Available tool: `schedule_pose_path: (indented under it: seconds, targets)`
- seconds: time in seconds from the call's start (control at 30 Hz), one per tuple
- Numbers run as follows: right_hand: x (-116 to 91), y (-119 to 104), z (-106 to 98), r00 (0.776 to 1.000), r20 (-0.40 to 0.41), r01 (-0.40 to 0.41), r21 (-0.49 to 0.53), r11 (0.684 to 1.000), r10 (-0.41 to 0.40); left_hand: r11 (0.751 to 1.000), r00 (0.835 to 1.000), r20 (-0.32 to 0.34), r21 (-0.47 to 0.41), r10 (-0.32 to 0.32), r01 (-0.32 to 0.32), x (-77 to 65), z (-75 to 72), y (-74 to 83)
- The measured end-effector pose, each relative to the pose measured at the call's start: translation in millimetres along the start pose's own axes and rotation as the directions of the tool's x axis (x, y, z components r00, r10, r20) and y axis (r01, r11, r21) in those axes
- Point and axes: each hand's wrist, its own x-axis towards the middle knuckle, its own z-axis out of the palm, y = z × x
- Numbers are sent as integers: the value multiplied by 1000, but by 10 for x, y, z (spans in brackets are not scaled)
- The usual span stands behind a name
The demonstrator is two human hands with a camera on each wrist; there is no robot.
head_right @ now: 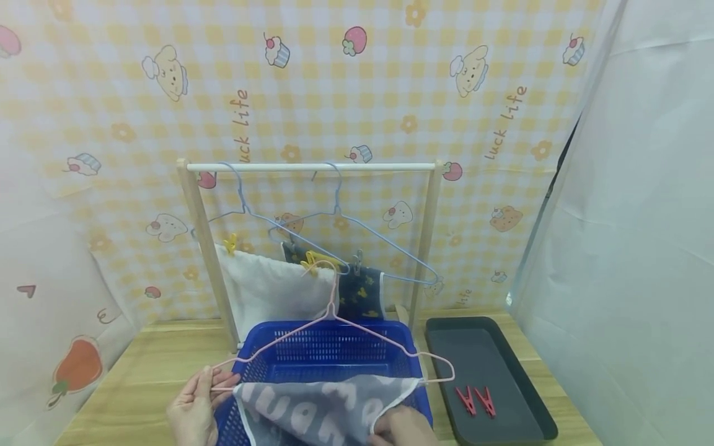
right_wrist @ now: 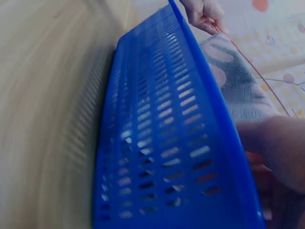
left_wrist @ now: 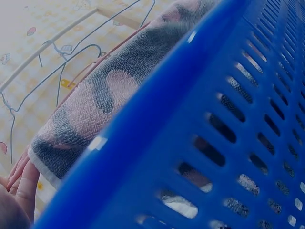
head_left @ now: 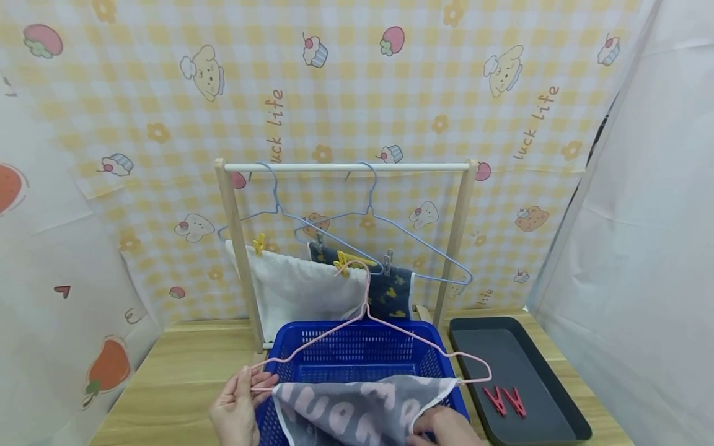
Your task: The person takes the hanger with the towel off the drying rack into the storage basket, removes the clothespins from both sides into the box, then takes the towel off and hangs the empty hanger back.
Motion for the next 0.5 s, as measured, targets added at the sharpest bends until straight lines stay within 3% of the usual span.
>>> schedule_pose_path:
  seconds: [0.07, 0.13, 0.17, 0.23, 0.3, 0.4, 0.5]
  targets:
    - [-4, -24, -4, 980, -94, -163, 111, 980, 173, 999, 1000, -28, 42, -6, 7, 85, -86, -164]
    - [-1, -49, -18, 922, -181, -298, 232, 926, 341, 997, 999, -48, 71, -3, 7, 151, -151, -294]
    - [1, -66, -25, 883, -217, -347, 297, 890, 417, 997, 998, -60, 77, -14, 18, 161, -155, -307]
    - [12, -94, -38, 817, -264, -400, 383, 833, 514, 996, 998, -69, 83, -10, 16, 161, -152, -308]
    - [28, -111, -46, 780, -276, -419, 436, 797, 562, 997, 998, -64, 75, -7, 11, 164, -157, -310]
    - [35, -113, -44, 768, -296, -404, 464, 789, 568, 998, 998, -62, 67, -2, 7, 179, -169, -327]
    - [30, -107, -38, 783, -294, -379, 474, 795, 549, 998, 998, -67, 67, -4, 8, 192, -176, -344]
